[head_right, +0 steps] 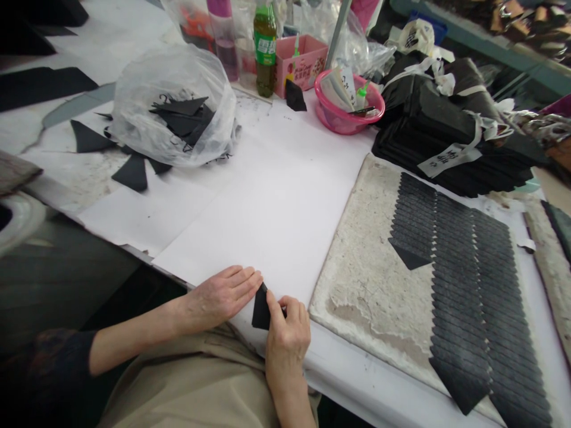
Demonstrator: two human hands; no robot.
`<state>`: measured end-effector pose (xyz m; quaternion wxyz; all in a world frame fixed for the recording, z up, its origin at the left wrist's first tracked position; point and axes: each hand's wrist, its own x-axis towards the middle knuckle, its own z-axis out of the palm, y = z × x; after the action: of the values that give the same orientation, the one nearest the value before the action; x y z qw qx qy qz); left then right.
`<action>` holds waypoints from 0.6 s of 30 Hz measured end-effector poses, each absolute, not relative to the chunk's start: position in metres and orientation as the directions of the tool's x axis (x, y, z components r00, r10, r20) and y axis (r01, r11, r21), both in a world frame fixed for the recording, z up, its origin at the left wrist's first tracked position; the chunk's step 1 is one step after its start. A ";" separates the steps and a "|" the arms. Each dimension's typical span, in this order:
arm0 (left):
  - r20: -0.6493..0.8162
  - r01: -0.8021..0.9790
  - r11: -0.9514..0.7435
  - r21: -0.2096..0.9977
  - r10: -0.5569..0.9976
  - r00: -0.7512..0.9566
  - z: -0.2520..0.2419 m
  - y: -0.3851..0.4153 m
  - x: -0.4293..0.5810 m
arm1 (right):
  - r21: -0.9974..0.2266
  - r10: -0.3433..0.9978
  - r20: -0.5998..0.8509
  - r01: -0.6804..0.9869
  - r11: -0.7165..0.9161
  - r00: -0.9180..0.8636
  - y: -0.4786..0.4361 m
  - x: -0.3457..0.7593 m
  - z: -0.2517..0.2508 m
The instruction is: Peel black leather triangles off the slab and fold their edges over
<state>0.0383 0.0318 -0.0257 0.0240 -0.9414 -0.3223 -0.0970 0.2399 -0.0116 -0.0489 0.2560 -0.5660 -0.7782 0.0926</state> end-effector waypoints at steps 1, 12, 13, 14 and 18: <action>0.196 0.606 -0.795 0.018 0.597 0.778 -0.026 0.031 0.038 | -0.439 0.929 0.290 0.831 0.342 -0.229 -0.012 0.239 -0.050; 0.190 0.617 -0.787 -0.007 0.605 0.773 -0.023 0.030 0.038 | -0.453 0.921 0.302 0.812 0.367 -0.247 -0.010 0.240 -0.050; 0.178 0.621 -0.784 -0.014 0.609 0.773 -0.022 0.030 0.039 | -0.463 0.919 0.306 0.805 0.371 -0.247 -0.011 0.241 -0.051; 0.170 0.628 -0.778 -0.019 0.616 0.769 -0.021 0.029 0.039 | -0.475 0.918 0.309 0.797 0.374 -0.247 -0.011 0.242 -0.051; 0.183 0.650 -0.760 -0.012 0.637 0.749 -0.022 0.028 0.042 | -0.509 0.912 0.337 0.770 0.385 -0.233 -0.014 0.246 -0.050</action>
<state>0.0424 0.0283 -0.0221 0.0376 -0.9343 -0.3445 -0.0839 0.2460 -0.0141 -0.0497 0.2997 -0.5418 -0.7763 0.1186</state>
